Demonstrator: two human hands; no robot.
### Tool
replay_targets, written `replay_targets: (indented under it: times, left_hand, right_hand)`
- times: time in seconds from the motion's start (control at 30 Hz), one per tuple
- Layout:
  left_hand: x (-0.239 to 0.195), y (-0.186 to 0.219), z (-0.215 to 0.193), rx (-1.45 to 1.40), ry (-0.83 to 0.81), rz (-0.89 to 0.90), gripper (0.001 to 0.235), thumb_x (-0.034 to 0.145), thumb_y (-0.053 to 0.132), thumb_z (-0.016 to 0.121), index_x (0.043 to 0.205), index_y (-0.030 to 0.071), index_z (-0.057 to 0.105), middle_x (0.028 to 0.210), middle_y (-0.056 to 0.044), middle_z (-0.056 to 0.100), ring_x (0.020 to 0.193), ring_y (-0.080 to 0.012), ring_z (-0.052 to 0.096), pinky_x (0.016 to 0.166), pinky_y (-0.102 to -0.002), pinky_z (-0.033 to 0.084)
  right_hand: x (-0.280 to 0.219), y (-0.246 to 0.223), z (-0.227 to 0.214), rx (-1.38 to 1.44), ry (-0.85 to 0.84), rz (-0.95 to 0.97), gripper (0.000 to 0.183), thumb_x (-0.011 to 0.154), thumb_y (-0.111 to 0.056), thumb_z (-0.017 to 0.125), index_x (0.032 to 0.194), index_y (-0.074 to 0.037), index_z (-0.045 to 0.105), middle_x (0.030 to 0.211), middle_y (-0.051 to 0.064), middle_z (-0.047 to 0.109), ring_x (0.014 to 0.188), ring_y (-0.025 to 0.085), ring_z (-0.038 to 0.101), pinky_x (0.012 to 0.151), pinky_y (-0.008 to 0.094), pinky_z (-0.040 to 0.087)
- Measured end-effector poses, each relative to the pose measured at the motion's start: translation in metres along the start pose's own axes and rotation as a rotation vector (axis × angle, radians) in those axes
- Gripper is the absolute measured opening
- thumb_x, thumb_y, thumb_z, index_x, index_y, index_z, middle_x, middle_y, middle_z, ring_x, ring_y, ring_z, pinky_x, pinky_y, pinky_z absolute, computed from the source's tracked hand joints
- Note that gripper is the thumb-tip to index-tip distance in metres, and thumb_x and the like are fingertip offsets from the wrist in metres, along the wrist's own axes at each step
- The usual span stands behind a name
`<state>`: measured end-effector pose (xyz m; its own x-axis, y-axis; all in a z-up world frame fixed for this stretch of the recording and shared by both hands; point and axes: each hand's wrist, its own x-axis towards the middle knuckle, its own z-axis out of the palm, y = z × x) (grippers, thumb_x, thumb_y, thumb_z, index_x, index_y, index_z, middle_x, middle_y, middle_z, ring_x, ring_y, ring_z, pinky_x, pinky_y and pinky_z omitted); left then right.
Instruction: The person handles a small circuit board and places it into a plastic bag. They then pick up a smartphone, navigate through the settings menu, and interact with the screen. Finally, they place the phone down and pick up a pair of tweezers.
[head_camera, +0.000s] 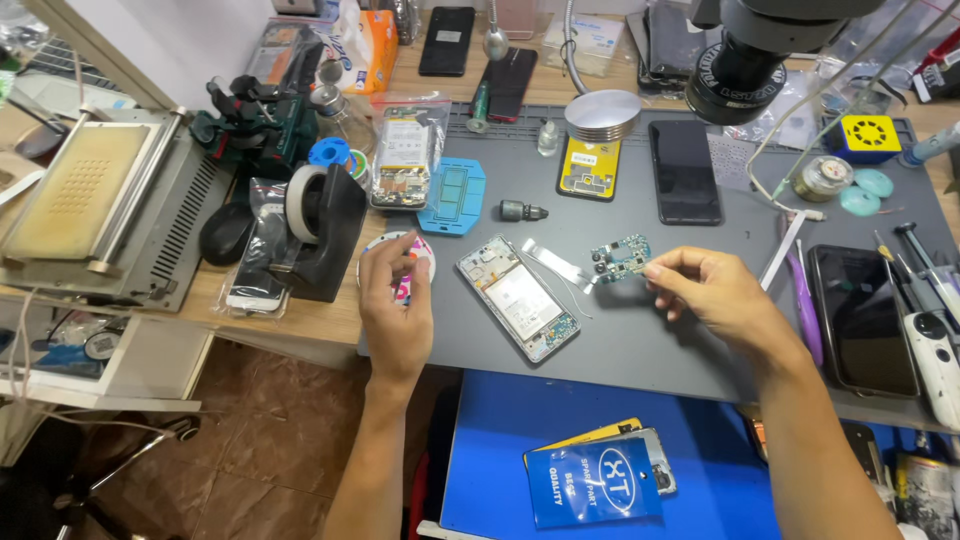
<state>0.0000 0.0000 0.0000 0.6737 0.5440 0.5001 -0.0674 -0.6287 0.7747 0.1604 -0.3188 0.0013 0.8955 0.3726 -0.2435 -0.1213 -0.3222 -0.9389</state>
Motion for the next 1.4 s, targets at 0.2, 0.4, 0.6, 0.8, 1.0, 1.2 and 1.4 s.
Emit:
replay_targets:
  times: [0.2,0.4,0.6,0.8,1.0,1.2,1.4]
  left_hand:
    - [-0.007,-0.005,-0.007,0.012,0.048,-0.026,0.024,0.105,0.01,0.064,0.128,0.006,0.067,0.119,-0.011,0.063,0.104,-0.0273,0.071,0.094,-0.041,0.058]
    - [0.006,-0.015,-0.012,0.04,0.089,-0.041,0.022,0.105,0.011,0.064,0.127,0.007,0.066,0.119,-0.011,0.064,0.112,-0.0309,0.071,0.099,-0.044,0.056]
    - [0.048,-0.021,-0.011,0.086,0.131,-0.038,0.031,0.103,0.011,0.065,0.133,0.003,0.06,0.127,-0.017,0.061,0.123,-0.0414,0.066,0.107,-0.052,0.052]
    - [0.118,-0.067,0.041,0.363,-0.147,-0.149,0.082,0.09,0.041,0.079,0.153,0.004,0.043,0.148,-0.023,0.047,0.136,-0.0448,0.054,0.11,-0.055,0.048]
    - [0.145,-0.095,0.065,0.504,-0.228,-0.219,0.089,0.081,0.026,0.076,0.156,0.002,0.035,0.149,-0.027,0.044,0.135,-0.0491,0.048,0.106,-0.059,0.046]
    - [0.145,-0.095,0.064,0.329,-0.061,-0.155,0.08,0.071,0.023,0.073,0.145,0.004,0.049,0.138,-0.026,0.058,0.129,-0.0464,0.054,0.11,-0.057,0.041]
    - [0.145,-0.015,0.029,-0.032,-0.081,-0.416,0.079,0.073,0.02,0.081,0.148,0.015,0.057,0.146,-0.024,0.062,0.136,-0.0374,0.062,0.111,-0.045,0.053]
  right_hand:
    - [0.005,0.004,0.024,-0.014,-0.095,0.021,0.023,0.097,-0.012,0.074,0.106,0.008,0.079,0.087,0.021,0.075,0.071,0.025,0.067,0.056,0.035,0.058]
    - [0.008,-0.003,0.043,-0.055,-0.186,0.037,0.027,0.095,-0.018,0.078,0.105,0.007,0.081,0.087,0.022,0.076,0.072,0.025,0.066,0.055,0.035,0.056]
    - [0.007,-0.009,0.053,-0.096,-0.242,0.054,0.026,0.093,-0.017,0.079,0.103,0.006,0.084,0.085,0.024,0.079,0.071,0.025,0.068,0.052,0.033,0.055]
    - [-0.001,-0.029,0.059,-0.187,-0.27,0.093,0.025,0.092,-0.017,0.079,0.105,0.002,0.087,0.088,0.022,0.081,0.075,0.025,0.066,0.053,0.031,0.054]
    - [0.001,-0.023,0.058,-0.175,-0.257,0.117,0.025,0.092,-0.016,0.079,0.106,0.002,0.088,0.087,0.022,0.081,0.075,0.024,0.064,0.051,0.03,0.054]
    - [0.0,-0.031,0.062,-0.178,-0.277,0.135,0.023,0.092,-0.017,0.079,0.104,0.0,0.089,0.086,0.017,0.08,0.076,0.023,0.063,0.054,0.031,0.055]
    - [0.006,-0.023,0.058,-0.153,-0.28,0.142,0.024,0.091,-0.017,0.081,0.104,0.002,0.089,0.088,0.017,0.078,0.076,0.024,0.064,0.056,0.034,0.057]
